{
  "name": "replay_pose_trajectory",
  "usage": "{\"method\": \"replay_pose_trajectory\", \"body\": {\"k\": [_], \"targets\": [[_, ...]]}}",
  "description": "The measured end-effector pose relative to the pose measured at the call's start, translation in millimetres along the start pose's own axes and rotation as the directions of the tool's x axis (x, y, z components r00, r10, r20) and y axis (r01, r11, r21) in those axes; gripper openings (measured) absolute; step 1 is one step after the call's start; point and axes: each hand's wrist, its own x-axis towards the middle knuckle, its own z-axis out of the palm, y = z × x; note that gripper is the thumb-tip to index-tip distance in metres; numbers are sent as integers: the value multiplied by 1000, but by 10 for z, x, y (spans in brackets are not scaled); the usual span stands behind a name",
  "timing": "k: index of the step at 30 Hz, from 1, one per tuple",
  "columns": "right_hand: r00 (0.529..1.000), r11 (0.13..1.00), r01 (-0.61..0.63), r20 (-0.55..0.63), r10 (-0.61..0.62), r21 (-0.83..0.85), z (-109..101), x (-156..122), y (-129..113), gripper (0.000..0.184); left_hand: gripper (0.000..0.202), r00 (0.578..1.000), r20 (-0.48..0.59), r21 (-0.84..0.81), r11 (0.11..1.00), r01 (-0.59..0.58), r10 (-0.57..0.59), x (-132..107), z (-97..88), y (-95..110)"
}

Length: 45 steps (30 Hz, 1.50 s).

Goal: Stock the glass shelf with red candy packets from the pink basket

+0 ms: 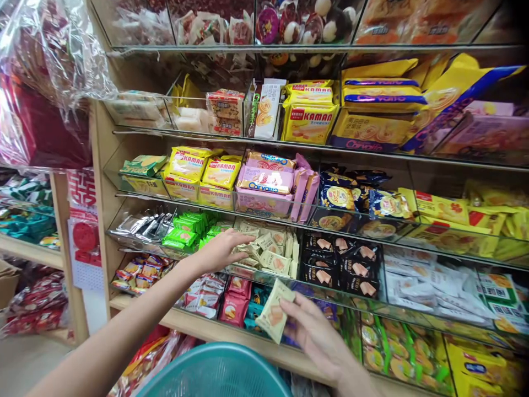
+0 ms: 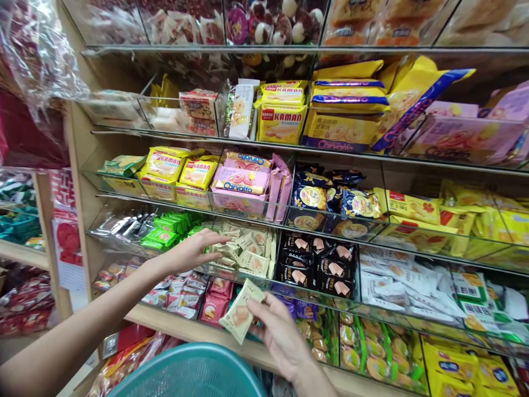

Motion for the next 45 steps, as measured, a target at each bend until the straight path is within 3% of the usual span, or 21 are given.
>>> {"method": "replay_pose_trajectory", "body": {"k": [2,5,13,22,30,38,45], "targets": [[986,973,-165,-10,169,164,-9,-43,238,44,46,1000,14,6,1000,-1,1,70,96,-55],[949,908,-288,-33,312,305,-30,-42,516,42,47,1000,6,15,1000,7,-7,135,190,-134],[915,860,-340,-76,395,380,-69,41,818,42,38,996,80,56,998,42,-46,277,135,-123],[903,849,-388,-33,427,359,-109,39,888,31,23,990,144,139,990,-21,1,332,144,-82],[890,850,-426,-26,456,310,-134,38,878,20,22,993,79,157,983,-97,86,352,99,-75],[901,863,-409,-17,433,295,-66,92,834,23,26,987,-5,122,979,-161,163,247,170,-149],[953,911,-299,39,301,283,31,205,516,30,32,999,-6,-41,998,49,-49,143,183,-184]]}}
